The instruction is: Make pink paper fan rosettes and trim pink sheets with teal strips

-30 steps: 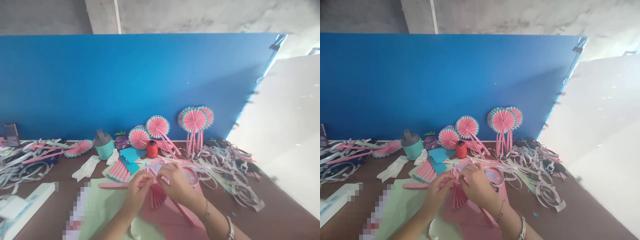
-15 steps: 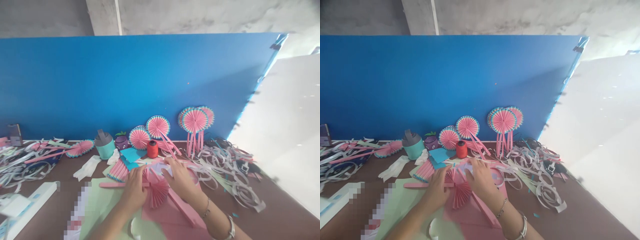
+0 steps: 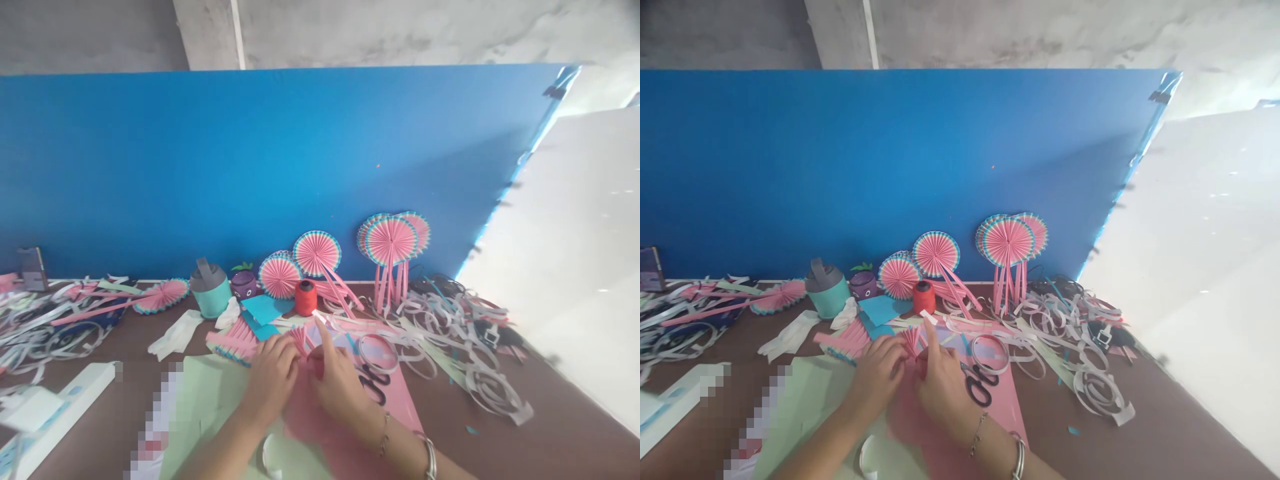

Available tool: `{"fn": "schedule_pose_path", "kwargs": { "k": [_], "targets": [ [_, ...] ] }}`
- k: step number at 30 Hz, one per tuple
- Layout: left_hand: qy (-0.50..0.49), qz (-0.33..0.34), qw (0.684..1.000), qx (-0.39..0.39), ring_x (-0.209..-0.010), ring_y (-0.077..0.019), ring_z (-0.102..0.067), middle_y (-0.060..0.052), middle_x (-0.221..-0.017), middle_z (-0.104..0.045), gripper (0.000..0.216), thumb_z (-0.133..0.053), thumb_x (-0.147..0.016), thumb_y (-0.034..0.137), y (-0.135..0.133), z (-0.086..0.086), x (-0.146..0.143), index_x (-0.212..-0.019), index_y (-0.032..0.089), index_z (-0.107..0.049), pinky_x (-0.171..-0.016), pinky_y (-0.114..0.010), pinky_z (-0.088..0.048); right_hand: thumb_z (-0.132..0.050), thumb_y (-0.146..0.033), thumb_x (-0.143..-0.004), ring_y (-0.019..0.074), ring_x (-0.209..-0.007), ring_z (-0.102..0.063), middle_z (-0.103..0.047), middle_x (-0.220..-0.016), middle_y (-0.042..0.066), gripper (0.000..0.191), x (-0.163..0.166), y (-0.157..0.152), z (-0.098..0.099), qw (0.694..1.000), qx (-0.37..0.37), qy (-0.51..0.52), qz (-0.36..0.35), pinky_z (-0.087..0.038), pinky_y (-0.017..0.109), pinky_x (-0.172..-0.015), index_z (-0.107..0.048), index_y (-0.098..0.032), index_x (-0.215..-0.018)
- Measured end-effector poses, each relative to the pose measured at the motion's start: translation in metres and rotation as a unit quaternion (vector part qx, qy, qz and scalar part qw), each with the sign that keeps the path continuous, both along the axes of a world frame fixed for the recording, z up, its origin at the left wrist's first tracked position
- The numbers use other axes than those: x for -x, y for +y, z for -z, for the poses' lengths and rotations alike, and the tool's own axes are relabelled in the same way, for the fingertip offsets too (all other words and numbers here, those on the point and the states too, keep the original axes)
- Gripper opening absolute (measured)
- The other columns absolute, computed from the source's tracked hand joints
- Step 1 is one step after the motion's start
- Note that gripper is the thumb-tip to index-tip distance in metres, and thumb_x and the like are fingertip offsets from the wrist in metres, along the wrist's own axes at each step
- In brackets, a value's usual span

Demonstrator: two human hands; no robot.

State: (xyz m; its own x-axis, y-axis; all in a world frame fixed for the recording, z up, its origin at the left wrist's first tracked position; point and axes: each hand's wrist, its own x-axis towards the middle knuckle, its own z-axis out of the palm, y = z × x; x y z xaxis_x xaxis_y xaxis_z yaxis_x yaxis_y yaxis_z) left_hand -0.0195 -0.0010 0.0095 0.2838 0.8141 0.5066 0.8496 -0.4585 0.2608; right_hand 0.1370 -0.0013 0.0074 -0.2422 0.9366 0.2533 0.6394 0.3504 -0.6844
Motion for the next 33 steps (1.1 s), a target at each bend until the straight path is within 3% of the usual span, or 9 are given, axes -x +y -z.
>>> {"fn": "schedule_pose_path", "kwargs": {
  "k": [5,10,16,23,25,27,29,31,33],
  "targets": [
    [0.005,0.066,0.994,-0.087,-0.103,-0.0251,-0.056,-0.003,-0.112,-0.069,0.024,-0.046,-0.085,0.004,-0.002,0.001,-0.002,-0.086,0.021,-0.062,-0.082,-0.041,-0.043,-0.048,-0.008,-0.068,0.016,-0.067,-0.063,-0.068,-0.082,-0.002,0.091,-0.013,0.014,-0.01,0.982,0.14,0.124,-0.022,-0.048,0.025,-0.056,-0.009,-0.025,-0.149],
    [-0.009,0.107,0.99,-0.086,-0.108,-0.0256,-0.056,-0.003,-0.115,-0.069,0.014,-0.05,-0.088,0.014,-0.005,-0.004,-0.003,-0.088,0.022,-0.063,-0.088,-0.043,-0.042,-0.051,-0.008,-0.063,0.0131,-0.059,-0.062,-0.069,-0.079,-0.004,0.097,-0.033,0.026,-0.02,0.956,0.248,0.126,-0.092,-0.046,0.02,-0.046,-0.01,-0.027,-0.149],
    [-0.049,0.132,0.99,-0.005,-0.114,-0.0236,-0.055,-0.005,-0.11,-0.069,0.014,-0.048,-0.09,0.018,-0.01,-0.008,-0.004,-0.088,0.023,-0.062,-0.095,-0.042,-0.041,-0.055,-0.008,-0.067,0.0139,-0.069,-0.064,-0.069,-0.078,-0.003,0.096,-0.047,0.029,-0.028,0.955,0.223,0.098,-0.17,-0.048,0.021,-0.054,-0.012,-0.028,-0.15],
    [-0.065,0.098,0.988,0.103,-0.094,-0.023,-0.058,-0.006,-0.095,-0.066,0.017,-0.049,-0.089,0.019,-0.018,-0.014,-0.008,-0.1,0.022,-0.061,-0.083,-0.039,-0.045,-0.055,-0.006,-0.072,0.0147,-0.079,-0.065,-0.07,-0.085,-0.003,0.09,-0.045,0.022,-0.039,0.953,0.204,0.093,-0.203,-0.052,0.032,-0.078,-0.016,-0.03,-0.149],
    [-0.049,0.095,0.988,0.111,-0.092,-0.0232,-0.058,-0.006,-0.092,-0.065,0.02,-0.045,-0.089,0.017,-0.018,-0.016,-0.009,-0.096,0.023,-0.063,-0.083,-0.039,-0.045,-0.055,-0.006,-0.072,0.015,-0.081,-0.064,-0.069,-0.086,-0.002,0.084,-0.043,0.021,-0.044,0.962,0.178,0.082,-0.191,-0.051,0.033,-0.08,-0.023,-0.028,-0.147],
    [-0.044,0.071,0.989,0.118,-0.09,-0.0228,-0.059,-0.005,-0.089,-0.065,0.021,-0.045,-0.089,0.015,-0.018,-0.019,-0.009,-0.089,0.023,-0.064,-0.08,-0.037,-0.045,-0.057,-0.009,-0.073,0.0168,-0.088,-0.062,-0.066,-0.096,0.002,0.07,-0.043,0.02,-0.053,0.982,0.098,0.067,-0.146,-0.05,0.035,-0.083,-0.039,-0.026,-0.138],
    [-0.05,0.032,0.992,0.115,-0.088,-0.0228,-0.061,-0.005,-0.091,-0.067,0.022,-0.045,-0.088,0.014,-0.018,-0.021,-0.008,-0.089,0.023,-0.065,-0.078,-0.037,-0.045,-0.06,-0.014,-0.075,0.0209,-0.103,-0.057,-0.06,-0.109,0.007,0.044,-0.044,0.016,-0.067,0.994,-0.027,0.058,-0.084,-0.046,0.04,-0.092,-0.057,-0.024,-0.118],
    [-0.057,0.005,0.993,0.102,-0.09,-0.0234,-0.063,-0.006,-0.094,-0.07,0.024,-0.043,-0.089,0.016,-0.018,-0.023,-0.006,-0.096,0.021,-0.066,-0.08,-0.038,-0.046,-0.06,-0.02,-0.079,0.0247,-0.113,-0.051,-0.056,-0.114,0.01,0.015,-0.045,0.007,-0.082,0.988,-0.13,0.059,-0.052,-0.039,0.043,-0.099,-0.064,-0.022,-0.093],
    [-0.06,0.0,0.994,0.092,-0.095,-0.0238,-0.064,-0.008,-0.1,-0.071,0.029,-0.04,-0.091,0.017,-0.017,-0.023,-0.005,-0.105,0.019,-0.066,-0.084,-0.039,-0.046,-0.058,-0.021,-0.081,0.0238,-0.109,-0.054,-0.059,-0.111,0.009,0.006,-0.046,-0.005,-0.097,0.983,-0.157,0.059,-0.077,-0.04,0.041,-0.096,-0.062,-0.021,-0.076]
  ]
}}
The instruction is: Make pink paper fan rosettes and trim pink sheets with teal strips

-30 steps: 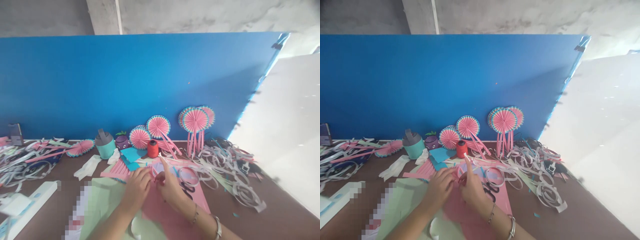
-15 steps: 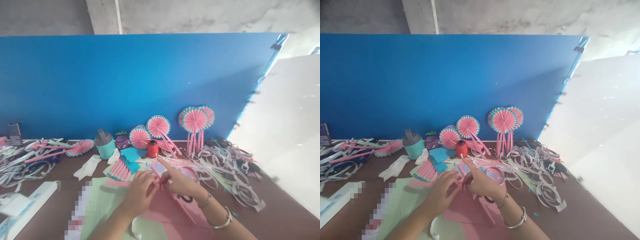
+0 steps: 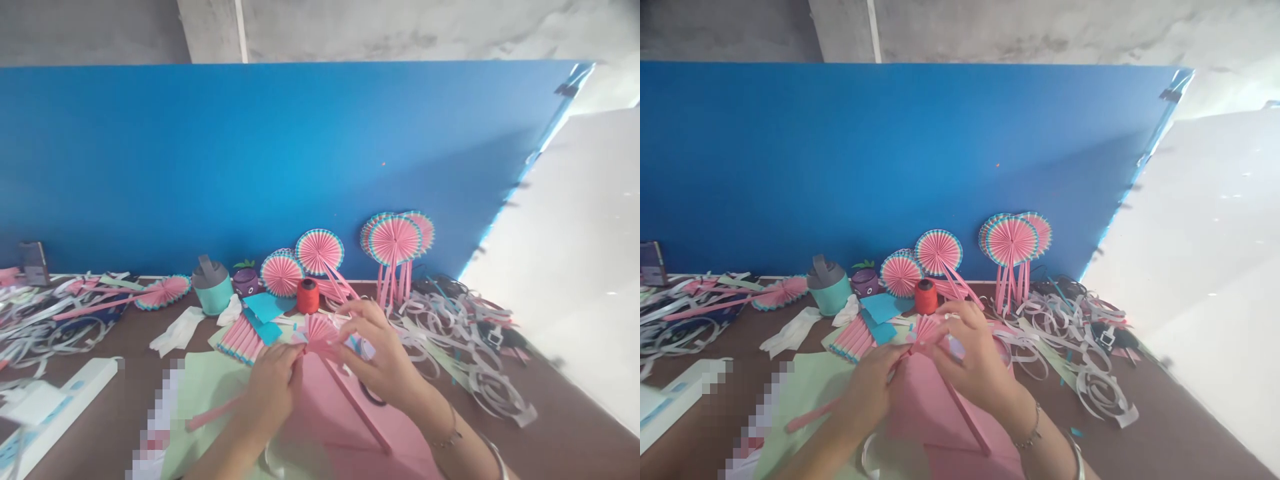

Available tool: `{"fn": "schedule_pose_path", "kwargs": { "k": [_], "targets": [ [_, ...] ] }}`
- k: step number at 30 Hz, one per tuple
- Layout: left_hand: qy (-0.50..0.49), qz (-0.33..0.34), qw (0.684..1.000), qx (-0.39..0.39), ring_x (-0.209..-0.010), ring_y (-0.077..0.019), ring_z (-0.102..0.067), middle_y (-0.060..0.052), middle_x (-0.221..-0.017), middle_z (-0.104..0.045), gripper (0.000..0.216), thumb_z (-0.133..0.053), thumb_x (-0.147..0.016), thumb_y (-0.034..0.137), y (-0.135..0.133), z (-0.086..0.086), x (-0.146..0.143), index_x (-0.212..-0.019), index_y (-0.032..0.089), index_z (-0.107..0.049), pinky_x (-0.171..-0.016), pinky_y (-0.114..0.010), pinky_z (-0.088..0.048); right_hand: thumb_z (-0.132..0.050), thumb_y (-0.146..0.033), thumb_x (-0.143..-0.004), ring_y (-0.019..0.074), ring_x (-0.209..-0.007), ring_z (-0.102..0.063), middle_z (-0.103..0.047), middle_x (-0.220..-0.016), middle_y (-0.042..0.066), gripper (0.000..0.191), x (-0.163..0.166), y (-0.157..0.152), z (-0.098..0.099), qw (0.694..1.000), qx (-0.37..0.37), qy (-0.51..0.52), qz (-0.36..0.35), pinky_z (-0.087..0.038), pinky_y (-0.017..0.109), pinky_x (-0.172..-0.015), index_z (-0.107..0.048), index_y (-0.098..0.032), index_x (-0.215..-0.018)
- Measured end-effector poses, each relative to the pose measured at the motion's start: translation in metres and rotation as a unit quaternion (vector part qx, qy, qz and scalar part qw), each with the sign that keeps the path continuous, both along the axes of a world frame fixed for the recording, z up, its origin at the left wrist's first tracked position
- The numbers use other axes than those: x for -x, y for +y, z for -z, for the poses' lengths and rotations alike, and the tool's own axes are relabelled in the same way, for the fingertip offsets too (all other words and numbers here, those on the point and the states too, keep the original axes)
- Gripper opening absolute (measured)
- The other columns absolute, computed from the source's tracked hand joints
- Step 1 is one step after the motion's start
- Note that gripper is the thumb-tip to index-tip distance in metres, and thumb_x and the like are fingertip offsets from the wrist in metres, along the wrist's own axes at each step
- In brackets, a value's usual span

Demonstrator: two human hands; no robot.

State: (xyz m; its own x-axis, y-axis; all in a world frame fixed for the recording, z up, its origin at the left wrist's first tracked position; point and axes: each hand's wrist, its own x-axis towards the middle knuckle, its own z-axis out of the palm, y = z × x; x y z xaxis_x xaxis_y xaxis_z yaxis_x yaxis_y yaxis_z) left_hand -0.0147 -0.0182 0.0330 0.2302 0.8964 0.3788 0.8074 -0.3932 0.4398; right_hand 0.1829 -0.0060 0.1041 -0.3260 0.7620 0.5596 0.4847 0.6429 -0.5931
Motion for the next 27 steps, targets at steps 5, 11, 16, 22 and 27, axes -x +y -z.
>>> {"fn": "schedule_pose_path", "kwargs": {
  "k": [5,11,16,22,27],
  "targets": [
    [0.032,0.0,0.999,0.036,-0.093,-0.0245,-0.067,-0.008,-0.099,-0.074,0.033,-0.039,-0.088,0.016,0.001,0.0,-0.001,-0.105,0.019,-0.067,-0.081,-0.038,-0.049,-0.056,-0.018,-0.079,0.0138,-0.069,-0.059,-0.067,-0.076,-0.001,0.01,0.007,-0.02,-0.004,0.964,0.194,-0.133,-0.122,-0.043,0.025,-0.065,-0.064,-0.023,-0.077],
    [0.015,0.003,0.998,0.06,-0.09,-0.0222,-0.067,-0.005,-0.097,-0.074,0.031,-0.042,-0.086,0.012,-0.002,-0.004,-0.003,-0.099,0.022,-0.068,-0.078,-0.033,-0.047,-0.054,-0.015,-0.078,0.0134,-0.062,-0.055,-0.068,-0.07,0.0,0.012,0.011,0.001,0.026,0.958,0.175,-0.228,-0.016,-0.03,0.024,-0.055,-0.064,-0.019,-0.072],
    [0.003,0.021,0.997,0.071,-0.081,-0.0208,-0.066,-0.003,-0.085,-0.073,0.026,-0.044,-0.085,0.013,-0.004,-0.006,-0.004,-0.088,0.023,-0.068,-0.07,-0.03,-0.044,-0.05,-0.011,-0.08,0.0139,-0.067,-0.058,-0.07,-0.077,0.0,0.021,0.007,0.012,0.035,0.964,0.184,-0.193,-0.02,-0.033,0.023,-0.058,-0.068,-0.022,-0.083],
    [0.007,0.022,0.997,0.071,-0.078,-0.0207,-0.065,-0.003,-0.081,-0.072,0.024,-0.044,-0.085,0.015,-0.005,-0.007,-0.004,-0.083,0.022,-0.067,-0.069,-0.03,-0.043,-0.049,-0.012,-0.081,0.0147,-0.069,-0.059,-0.07,-0.079,0.001,0.023,0.008,0.013,0.036,0.964,0.194,-0.18,-0.03,-0.035,0.023,-0.06,-0.069,-0.021,-0.087],
    [0.009,0.022,0.998,0.057,-0.08,-0.0211,-0.065,-0.003,-0.084,-0.073,0.023,-0.045,-0.084,0.016,-0.005,-0.004,-0.004,-0.086,0.023,-0.068,-0.071,-0.03,-0.043,-0.049,-0.012,-0.081,0.013,-0.064,-0.055,-0.068,-0.074,0.0,0.017,0.01,0.014,0.04,0.967,0.174,-0.187,-0.013,-0.032,0.022,-0.057,-0.064,-0.02,-0.081]
  ]
}}
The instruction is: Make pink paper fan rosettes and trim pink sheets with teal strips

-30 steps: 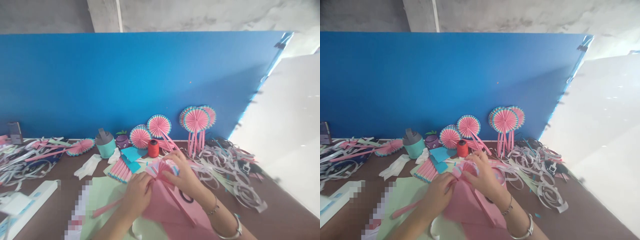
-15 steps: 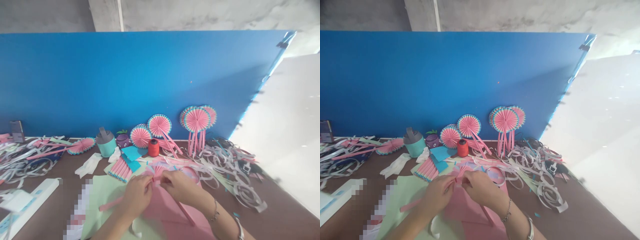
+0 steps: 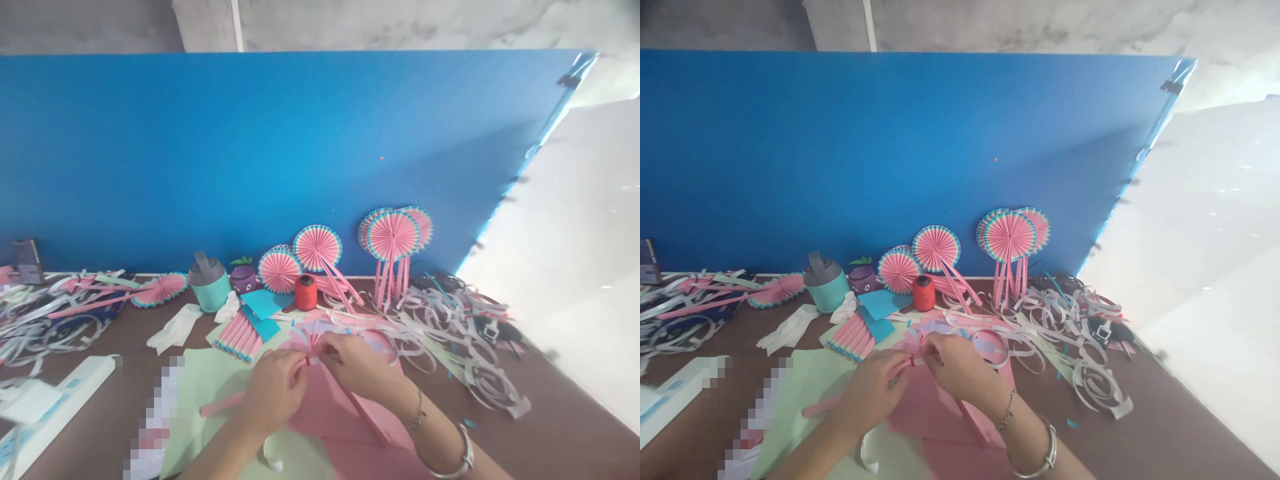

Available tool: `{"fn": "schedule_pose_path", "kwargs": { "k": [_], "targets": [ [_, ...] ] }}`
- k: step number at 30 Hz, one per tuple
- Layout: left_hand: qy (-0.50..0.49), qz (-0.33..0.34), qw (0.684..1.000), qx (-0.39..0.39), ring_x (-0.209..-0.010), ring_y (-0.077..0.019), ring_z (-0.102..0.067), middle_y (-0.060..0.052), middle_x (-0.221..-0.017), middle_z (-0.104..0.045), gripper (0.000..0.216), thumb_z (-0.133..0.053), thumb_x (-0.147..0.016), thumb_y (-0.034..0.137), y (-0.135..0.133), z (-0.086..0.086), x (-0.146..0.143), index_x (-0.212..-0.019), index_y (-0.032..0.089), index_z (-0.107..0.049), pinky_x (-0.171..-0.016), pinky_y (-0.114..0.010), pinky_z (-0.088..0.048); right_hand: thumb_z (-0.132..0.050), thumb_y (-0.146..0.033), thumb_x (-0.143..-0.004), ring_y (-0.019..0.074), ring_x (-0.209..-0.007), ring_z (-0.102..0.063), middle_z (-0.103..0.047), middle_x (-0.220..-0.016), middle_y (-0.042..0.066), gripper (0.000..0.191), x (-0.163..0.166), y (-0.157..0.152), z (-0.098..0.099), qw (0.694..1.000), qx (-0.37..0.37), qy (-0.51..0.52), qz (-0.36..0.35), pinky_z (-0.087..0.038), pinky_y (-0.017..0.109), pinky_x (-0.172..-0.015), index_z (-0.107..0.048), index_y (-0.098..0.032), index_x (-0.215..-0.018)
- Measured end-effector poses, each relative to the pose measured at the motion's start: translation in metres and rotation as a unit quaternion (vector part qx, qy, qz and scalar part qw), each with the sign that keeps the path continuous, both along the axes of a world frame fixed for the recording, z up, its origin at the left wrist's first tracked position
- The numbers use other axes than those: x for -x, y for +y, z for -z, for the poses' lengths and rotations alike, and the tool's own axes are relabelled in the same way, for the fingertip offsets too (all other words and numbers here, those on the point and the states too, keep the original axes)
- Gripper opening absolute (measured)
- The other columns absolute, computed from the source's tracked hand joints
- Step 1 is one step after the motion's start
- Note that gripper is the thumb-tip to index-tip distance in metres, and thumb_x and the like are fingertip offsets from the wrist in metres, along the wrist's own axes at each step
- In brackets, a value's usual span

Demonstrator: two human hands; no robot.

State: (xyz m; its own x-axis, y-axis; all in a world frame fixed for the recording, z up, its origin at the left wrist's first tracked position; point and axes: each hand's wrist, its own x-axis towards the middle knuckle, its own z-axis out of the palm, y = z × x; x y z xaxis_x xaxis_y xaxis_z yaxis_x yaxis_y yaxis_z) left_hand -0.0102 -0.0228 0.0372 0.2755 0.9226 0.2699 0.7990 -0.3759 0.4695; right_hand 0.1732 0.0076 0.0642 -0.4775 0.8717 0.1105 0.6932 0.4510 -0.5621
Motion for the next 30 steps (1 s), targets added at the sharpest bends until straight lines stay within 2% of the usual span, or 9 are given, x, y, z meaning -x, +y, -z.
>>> {"fn": "schedule_pose_path", "kwargs": {
  "k": [17,24,30],
  "targets": [
    [-0.003,-0.017,1.0,-0.01,-0.078,-0.0212,-0.066,-0.003,-0.08,-0.073,0.021,-0.05,-0.086,0.021,-0.0011,0.0019,-0.0008,-0.08,0.024,-0.07,-0.071,-0.03,-0.043,-0.05,-0.014,-0.083,0.0127,-0.061,-0.053,-0.067,-0.073,0.0,0.012,0.0016,-0.0008,0.0058,0.999,-0.03,-0.032,0.012,-0.025,0.024,-0.054,-0.06,-0.019,-0.08],
    [-0.018,-0.021,0.999,-0.028,-0.07,-0.0176,-0.065,-0.002,-0.072,-0.072,0.025,-0.049,-0.085,0.018,-0.0001,0.0026,0.0003,-0.074,0.024,-0.07,-0.064,-0.025,-0.042,-0.052,-0.016,-0.085,0.0153,-0.065,-0.058,-0.07,-0.076,0.002,0.01,0.0026,-0.0032,0.0079,0.998,-0.045,-0.045,0.017,-0.028,0.025,-0.056,-0.062,-0.019,-0.083],
    [-0.014,-0.024,0.999,-0.026,-0.065,-0.0158,-0.062,-0.001,-0.066,-0.069,0.027,-0.048,-0.085,0.018,-0.0013,-0.0004,0.0002,-0.068,0.022,-0.068,-0.061,-0.025,-0.038,-0.055,-0.018,-0.084,0.0159,-0.068,-0.061,-0.071,-0.077,0.001,0.01,0.002,-0.0017,0.0031,1.0,-0.019,-0.011,0.011,-0.032,0.024,-0.058,-0.064,-0.02,-0.082]
  ]
}}
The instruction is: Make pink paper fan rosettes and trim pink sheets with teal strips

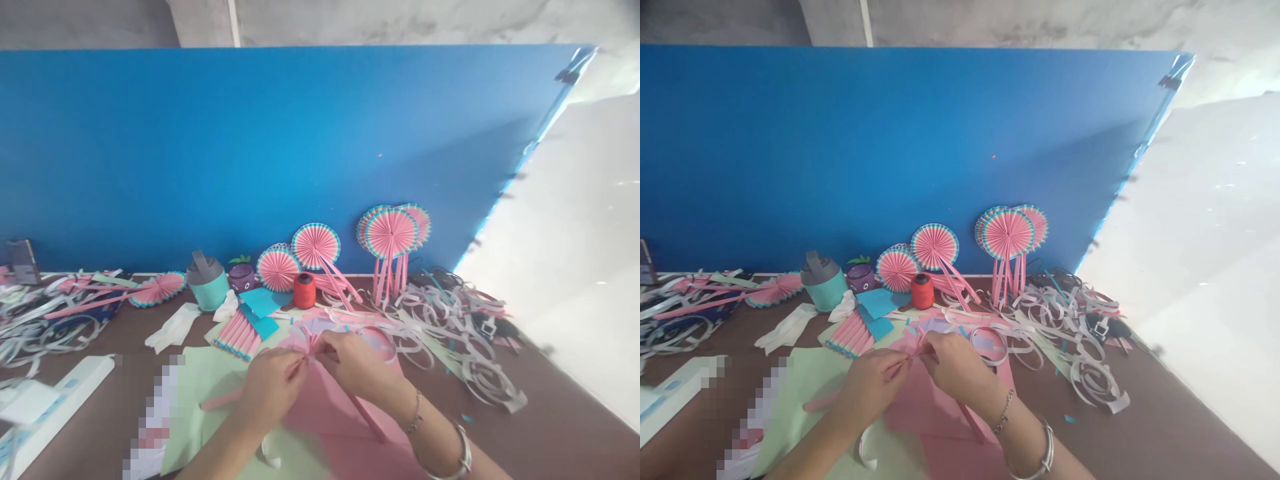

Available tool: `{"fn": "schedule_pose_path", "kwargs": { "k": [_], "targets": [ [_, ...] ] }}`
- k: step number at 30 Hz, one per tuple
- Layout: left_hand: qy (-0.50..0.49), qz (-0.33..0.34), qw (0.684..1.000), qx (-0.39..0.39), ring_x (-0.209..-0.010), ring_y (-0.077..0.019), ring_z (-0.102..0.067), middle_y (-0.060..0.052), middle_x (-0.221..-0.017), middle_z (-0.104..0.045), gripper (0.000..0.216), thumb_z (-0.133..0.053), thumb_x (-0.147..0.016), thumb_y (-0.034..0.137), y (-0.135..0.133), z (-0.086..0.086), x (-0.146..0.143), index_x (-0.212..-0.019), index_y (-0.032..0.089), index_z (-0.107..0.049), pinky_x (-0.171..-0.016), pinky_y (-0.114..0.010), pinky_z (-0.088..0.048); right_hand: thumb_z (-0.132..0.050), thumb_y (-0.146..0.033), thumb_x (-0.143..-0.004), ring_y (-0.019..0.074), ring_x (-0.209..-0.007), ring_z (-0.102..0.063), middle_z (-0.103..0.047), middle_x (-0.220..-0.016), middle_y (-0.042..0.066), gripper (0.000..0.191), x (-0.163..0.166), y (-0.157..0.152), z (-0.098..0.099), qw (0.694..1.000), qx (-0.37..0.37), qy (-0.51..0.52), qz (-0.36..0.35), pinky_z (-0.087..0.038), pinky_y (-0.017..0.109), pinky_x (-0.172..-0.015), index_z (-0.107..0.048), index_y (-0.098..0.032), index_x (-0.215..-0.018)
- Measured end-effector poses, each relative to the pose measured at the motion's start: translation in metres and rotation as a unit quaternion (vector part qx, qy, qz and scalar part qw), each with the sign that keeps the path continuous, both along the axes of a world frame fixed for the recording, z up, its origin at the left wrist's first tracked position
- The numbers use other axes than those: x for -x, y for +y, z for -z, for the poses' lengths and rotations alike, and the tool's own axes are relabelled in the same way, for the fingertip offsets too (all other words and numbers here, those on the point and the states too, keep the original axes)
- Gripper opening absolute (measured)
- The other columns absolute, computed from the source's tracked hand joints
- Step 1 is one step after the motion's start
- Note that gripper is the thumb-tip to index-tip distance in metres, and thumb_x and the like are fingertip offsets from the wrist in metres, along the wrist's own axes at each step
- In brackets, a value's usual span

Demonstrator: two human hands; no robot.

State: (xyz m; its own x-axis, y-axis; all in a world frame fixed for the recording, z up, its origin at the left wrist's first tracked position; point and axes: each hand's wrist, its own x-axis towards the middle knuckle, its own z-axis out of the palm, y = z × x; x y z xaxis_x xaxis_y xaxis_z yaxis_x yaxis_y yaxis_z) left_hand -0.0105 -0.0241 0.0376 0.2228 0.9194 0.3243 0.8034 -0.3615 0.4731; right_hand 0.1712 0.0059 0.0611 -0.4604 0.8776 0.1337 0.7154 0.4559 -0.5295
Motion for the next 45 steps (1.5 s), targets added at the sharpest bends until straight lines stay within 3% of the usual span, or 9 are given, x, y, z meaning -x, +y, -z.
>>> {"fn": "schedule_pose_path", "kwargs": {
  "k": [7,13,23,31,36,39,42,45],
  "targets": [
    [-0.018,0.011,1.0,0.008,-0.061,-0.0151,-0.061,-0.001,-0.062,-0.068,0.029,-0.048,-0.086,0.019,0.0,-0.003,0.0,-0.066,0.022,-0.069,-0.058,-0.023,-0.037,-0.056,-0.016,-0.081,0.0152,-0.069,-0.06,-0.071,-0.077,0.001,0.009,0.0,0.0,0.0,0.998,0.037,0.054,0.007,-0.035,0.023,-0.06,-0.063,-0.021,-0.079],
    [-0.033,0.018,0.999,0.0,-0.065,-0.0163,-0.063,-0.002,-0.066,-0.07,0.027,-0.049,-0.086,0.022,0.0,0.0,0.001,-0.074,0.023,-0.073,-0.061,-0.023,-0.041,-0.057,-0.011,-0.076,0.0138,-0.055,-0.055,-0.064,-0.059,-0.005,0.029,0.0,0.001,-0.005,0.997,0.05,0.052,0.021,-0.031,0.022,-0.055,-0.05,-0.021,-0.102],
    [-0.054,0.024,0.998,0.009,-0.065,-0.0165,-0.062,-0.003,-0.068,-0.07,0.027,-0.048,-0.087,0.026,0.001,-0.001,0.005,-0.079,0.022,-0.074,-0.062,-0.023,-0.043,-0.058,-0.01,-0.073,0.0143,-0.062,-0.059,-0.066,-0.064,-0.002,0.017,-0.006,0.009,-0.002,0.996,0.037,0.038,0.067,-0.031,0.022,-0.056,-0.054,-0.02,-0.086],
    [-0.07,0.019,0.997,0.036,-0.059,-0.0144,-0.056,-0.001,-0.06,-0.063,0.031,-0.047,-0.087,0.028,0.002,-0.004,0.007,-0.068,0.021,-0.071,-0.057,-0.022,-0.038,-0.062,-0.016,-0.074,0.0129,-0.056,-0.059,-0.064,-0.06,-0.004,0.012,-0.01,0.016,-0.001,0.99,0.078,0.111,0.041,-0.037,0.021,-0.055,-0.053,-0.021,-0.08],
    [-0.091,0.004,0.992,0.087,-0.056,-0.0131,-0.049,0.002,-0.054,-0.053,0.034,-0.046,-0.086,0.031,0.004,-0.008,0.01,-0.06,0.02,-0.065,-0.054,-0.022,-0.032,-0.057,-0.014,-0.078,0.0148,-0.057,-0.058,-0.065,-0.064,0.0,0.007,-0.028,0.029,-0.002,0.992,-0.012,0.073,0.102,-0.038,0.024,-0.056,-0.058,-0.019,-0.082],
    [-0.113,-0.002,0.987,0.115,-0.058,-0.0128,-0.048,0.003,-0.055,-0.051,0.033,-0.047,-0.085,0.034,0.005,-0.008,0.012,-0.061,0.019,-0.064,-0.055,-0.022,-0.031,-0.05,-0.019,-0.086,0.0155,-0.06,-0.06,-0.068,-0.071,0.003,0.012,-0.037,0.034,-0.007,0.984,-0.062,0.111,0.129,-0.041,0.026,-0.059,-0.062,-0.018,-0.086],
    [-0.103,0.008,0.987,0.12,-0.055,-0.0124,-0.043,0.003,-0.051,-0.045,0.036,-0.046,-0.086,0.035,0.005,-0.008,0.013,-0.056,0.02,-0.058,-0.054,-0.022,-0.028,-0.049,-0.027,-0.09,0.0176,-0.077,-0.064,-0.071,-0.087,0.006,0.019,-0.034,0.028,-0.015,0.982,-0.061,0.158,0.08,-0.047,0.027,-0.067,-0.066,-0.019,-0.094],
    [-0.1,0.009,0.988,0.118,-0.055,-0.0132,-0.042,0.003,-0.051,-0.044,0.035,-0.045,-0.085,0.034,0.004,-0.01,0.012,-0.055,0.02,-0.057,-0.053,-0.023,-0.028,-0.062,-0.037,-0.084,0.0211,-0.103,-0.062,-0.07,-0.108,0.008,0.027,-0.022,0.014,-0.023,0.988,-0.042,0.15,-0.018,-0.048,0.032,-0.088,-0.067,-0.021,-0.106]
  ]
}}
